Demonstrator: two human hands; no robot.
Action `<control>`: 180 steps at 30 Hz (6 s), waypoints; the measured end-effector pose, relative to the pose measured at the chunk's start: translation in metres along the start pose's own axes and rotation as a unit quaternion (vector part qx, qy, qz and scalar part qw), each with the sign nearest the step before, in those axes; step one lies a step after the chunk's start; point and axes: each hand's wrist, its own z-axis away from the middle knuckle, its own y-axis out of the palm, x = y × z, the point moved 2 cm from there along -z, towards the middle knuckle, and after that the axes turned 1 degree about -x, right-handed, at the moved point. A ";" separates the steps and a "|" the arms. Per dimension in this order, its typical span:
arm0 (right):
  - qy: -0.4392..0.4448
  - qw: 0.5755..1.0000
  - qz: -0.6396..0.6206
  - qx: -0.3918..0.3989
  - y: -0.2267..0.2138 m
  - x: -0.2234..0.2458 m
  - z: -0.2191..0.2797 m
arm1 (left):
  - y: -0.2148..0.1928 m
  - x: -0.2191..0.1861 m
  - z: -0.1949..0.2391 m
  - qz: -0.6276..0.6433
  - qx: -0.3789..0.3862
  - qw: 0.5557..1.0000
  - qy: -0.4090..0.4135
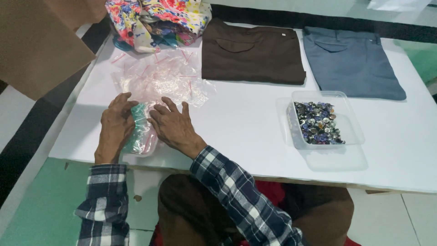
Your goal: The person sorts small, colorful buttons from a plastic container into separate piles on a white table. They then pick up a small plastic bag and place the sorted buttons inside it.
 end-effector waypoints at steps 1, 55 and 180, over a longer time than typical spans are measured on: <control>-0.002 1.000 0.000 0.001 0.000 0.002 0.001 | -0.003 -0.003 0.002 -0.001 -0.001 1.000 -0.001; -0.076 0.969 -0.087 -0.217 -0.070 -0.040 0.035 | -0.040 -0.150 -0.046 -0.029 -0.104 0.988 0.113; 0.301 0.915 -0.142 -0.227 -0.215 -0.285 0.244 | 0.260 -0.386 -0.106 0.071 0.097 0.964 0.238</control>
